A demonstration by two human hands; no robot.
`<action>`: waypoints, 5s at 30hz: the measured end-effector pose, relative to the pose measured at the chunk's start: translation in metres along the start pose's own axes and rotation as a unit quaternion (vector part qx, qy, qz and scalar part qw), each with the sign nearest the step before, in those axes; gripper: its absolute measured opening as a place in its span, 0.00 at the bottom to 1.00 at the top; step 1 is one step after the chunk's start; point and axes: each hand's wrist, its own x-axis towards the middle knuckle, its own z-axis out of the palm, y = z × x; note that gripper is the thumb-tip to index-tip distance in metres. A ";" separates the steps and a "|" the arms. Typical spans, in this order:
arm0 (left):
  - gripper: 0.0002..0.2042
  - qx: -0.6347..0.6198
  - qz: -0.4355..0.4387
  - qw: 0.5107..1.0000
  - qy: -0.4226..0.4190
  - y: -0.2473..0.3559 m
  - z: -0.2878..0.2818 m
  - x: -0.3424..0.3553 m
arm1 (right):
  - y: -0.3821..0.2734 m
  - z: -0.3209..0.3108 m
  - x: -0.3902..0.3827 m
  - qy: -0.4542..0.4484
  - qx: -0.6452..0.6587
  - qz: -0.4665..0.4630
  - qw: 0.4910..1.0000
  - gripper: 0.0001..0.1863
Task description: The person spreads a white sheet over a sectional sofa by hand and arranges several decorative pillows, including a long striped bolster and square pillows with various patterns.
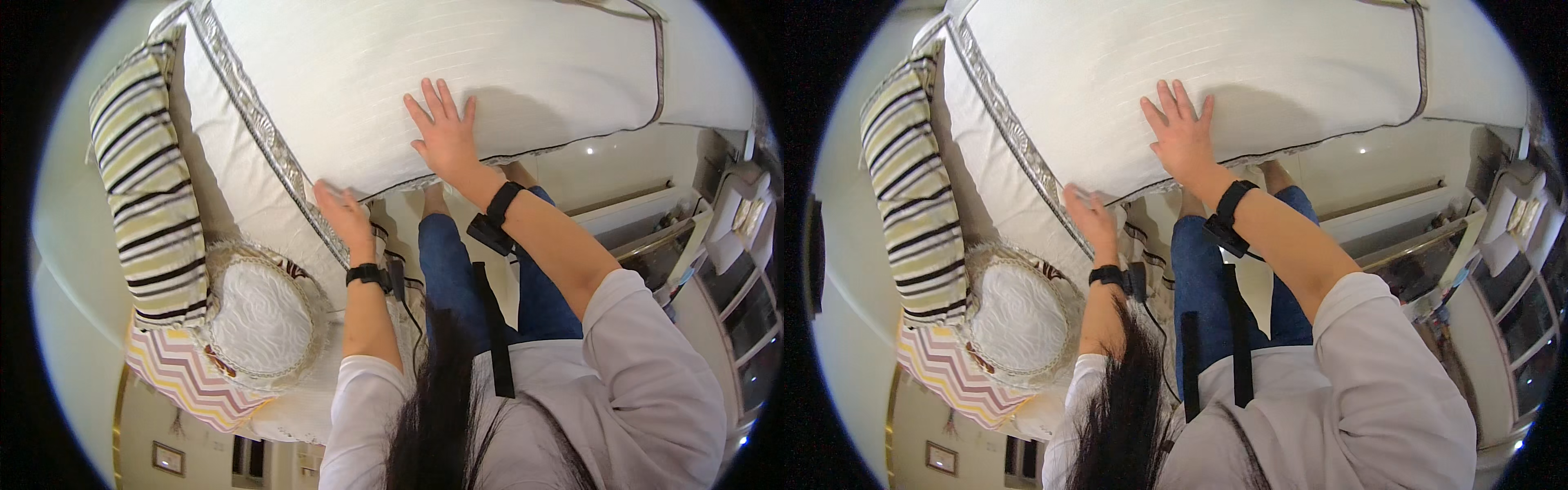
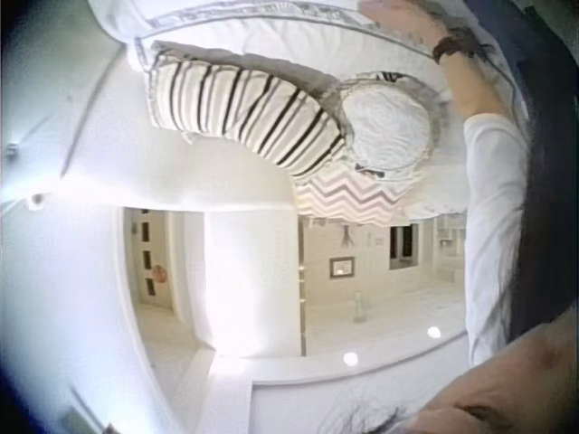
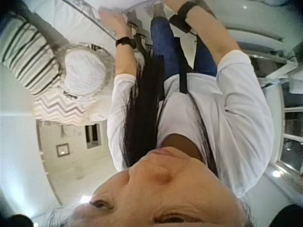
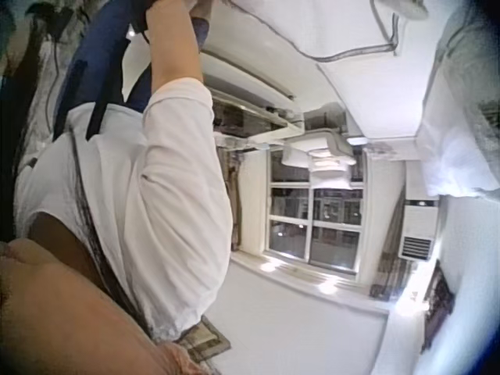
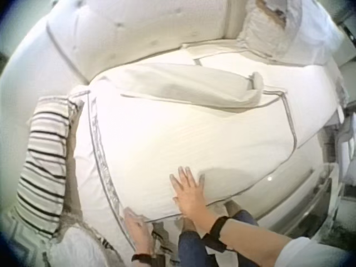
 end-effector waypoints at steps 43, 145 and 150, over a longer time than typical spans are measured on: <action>0.27 0.064 0.350 0.929 -0.098 0.360 0.064 0.169 | 0.251 -0.084 0.010 0.212 0.136 0.112 0.961 0.25; 0.12 -0.198 0.259 0.936 0.131 0.403 -0.035 0.438 | 0.441 -0.374 0.326 0.241 0.783 0.050 0.571 0.16; 0.14 -0.450 -0.155 0.875 0.084 0.312 -0.038 0.438 | 0.438 -0.336 0.320 0.111 0.880 -0.018 0.462 0.15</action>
